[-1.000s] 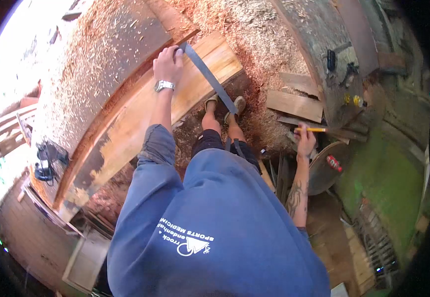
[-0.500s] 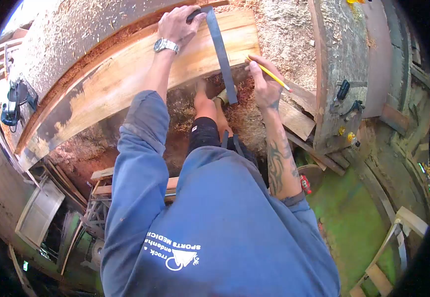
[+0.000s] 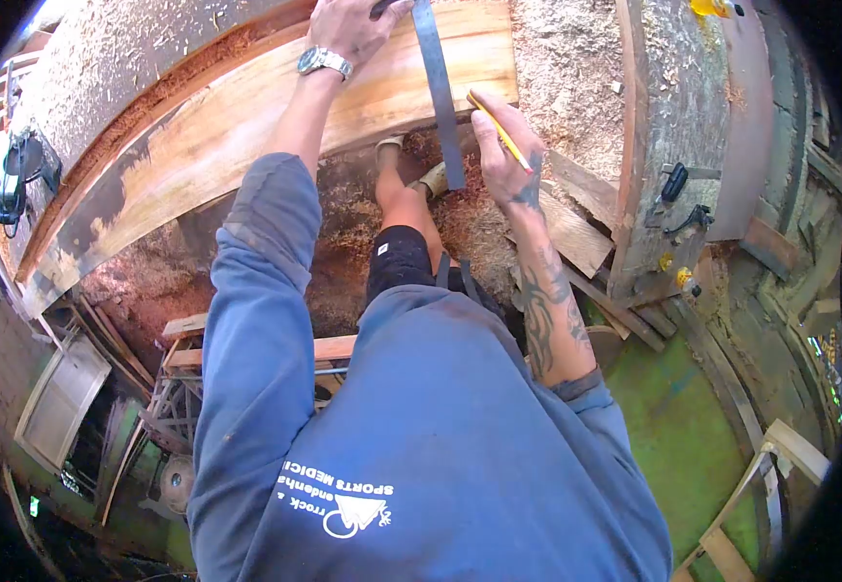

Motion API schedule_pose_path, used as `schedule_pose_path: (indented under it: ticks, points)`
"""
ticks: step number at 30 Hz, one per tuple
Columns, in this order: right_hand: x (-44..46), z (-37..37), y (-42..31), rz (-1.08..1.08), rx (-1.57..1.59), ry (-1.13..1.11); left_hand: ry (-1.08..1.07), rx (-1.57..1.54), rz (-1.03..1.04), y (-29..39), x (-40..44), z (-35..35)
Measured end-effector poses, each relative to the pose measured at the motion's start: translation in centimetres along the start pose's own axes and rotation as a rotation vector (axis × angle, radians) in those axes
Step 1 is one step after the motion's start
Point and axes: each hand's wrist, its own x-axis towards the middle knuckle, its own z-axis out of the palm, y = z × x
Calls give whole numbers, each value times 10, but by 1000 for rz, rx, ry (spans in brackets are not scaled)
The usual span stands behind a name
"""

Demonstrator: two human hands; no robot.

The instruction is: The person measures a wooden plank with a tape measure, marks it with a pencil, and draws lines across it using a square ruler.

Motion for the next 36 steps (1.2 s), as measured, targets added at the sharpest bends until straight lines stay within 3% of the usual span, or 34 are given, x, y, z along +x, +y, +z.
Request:
schedule_pose_path:
  ticks: [11,17,27,36]
  points:
    - [1,8,5,-149,-120,14,-1,14,13,-4,1,4]
    - [0,11,1,-74,-107,10,-46,2,-17,3,2,-3]
    - [0,13,4,-180,-191,22,-50,-88,-117,12,1,-10]
    - [57,28,-3,-219,-132,41,-88,-109,-172,10,1,-10]
